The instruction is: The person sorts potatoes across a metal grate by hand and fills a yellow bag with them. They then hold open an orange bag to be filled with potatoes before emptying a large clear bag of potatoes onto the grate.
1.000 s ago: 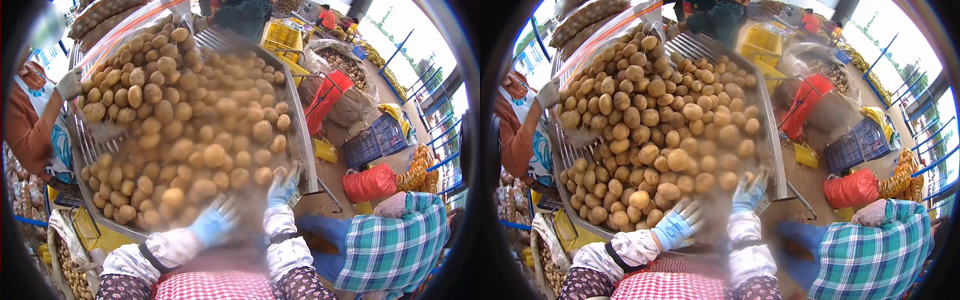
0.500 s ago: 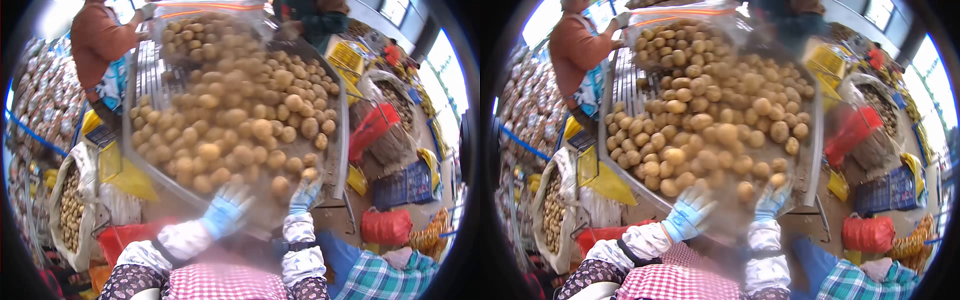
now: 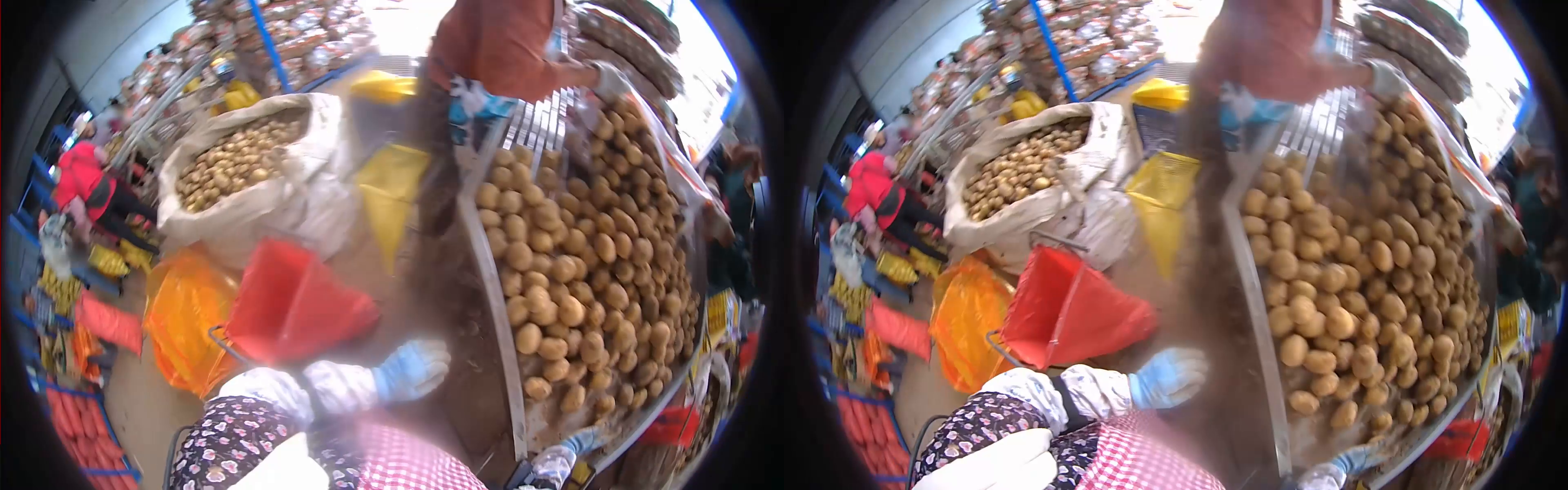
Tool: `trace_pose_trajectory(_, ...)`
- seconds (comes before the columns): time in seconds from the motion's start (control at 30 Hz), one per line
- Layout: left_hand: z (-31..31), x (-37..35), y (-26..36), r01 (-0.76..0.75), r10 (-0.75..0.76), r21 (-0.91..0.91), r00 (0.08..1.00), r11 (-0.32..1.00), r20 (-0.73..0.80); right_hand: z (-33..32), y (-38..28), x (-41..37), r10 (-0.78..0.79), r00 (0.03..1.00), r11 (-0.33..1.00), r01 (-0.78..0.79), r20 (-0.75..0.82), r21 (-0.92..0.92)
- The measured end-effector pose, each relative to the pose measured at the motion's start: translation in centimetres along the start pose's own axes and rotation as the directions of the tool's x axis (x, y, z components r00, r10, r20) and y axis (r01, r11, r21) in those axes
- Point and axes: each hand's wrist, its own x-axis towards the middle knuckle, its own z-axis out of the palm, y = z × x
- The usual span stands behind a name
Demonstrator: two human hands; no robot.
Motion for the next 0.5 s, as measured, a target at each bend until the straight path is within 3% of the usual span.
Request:
trace_pose_trajectory(0.1, -3.4, -2.1, 0.9, 0.145, -0.156, -0.063, 0.958, 0.987, -0.24, 2.1, -3.0, -0.3, -0.101, 0.994, 0.995, 0.102, 0.028, -0.021)
trace_pose_trajectory(0.23, -6.2, -9.1, 1.1, 0.407, -0.374, 0.193, 0.909, 0.893, -0.183, 6.7, -7.0, -2.5, -0.192, 0.967, 0.981, 0.184, 0.167, 0.057)
trace_pose_trajectory(0.3, -2.4, -17.6, -1.8, 0.53, -0.507, 0.058, 0.833, 0.846, -0.223, 8.3, -8.5, -3.3, -0.213, 0.951, 0.976, 0.198, 0.225, 0.086)
trace_pose_trajectory(0.4, -11.0, -16.9, 3.5, 0.564, -0.43, 0.272, 0.798, 0.78, -0.421, 9.9, -9.9, -4.5, -0.213, 0.934, 0.976, 0.19, 0.287, 0.109)
trace_pose_trajectory(0.47, -13.5, -20.1, 3.3, 0.717, -0.489, 0.308, 0.668, 0.626, -0.562, 10.8, -10.8, -5.1, -0.222, 0.92, 0.974, 0.193, 0.323, 0.118)
trace_pose_trajectory(0.5, -14.1, -21.9, 2.8, 0.802, -0.383, 0.334, 0.546, 0.495, -0.745, 11.3, -11.1, -5.3, -0.225, 0.914, 0.973, 0.194, 0.338, 0.123)
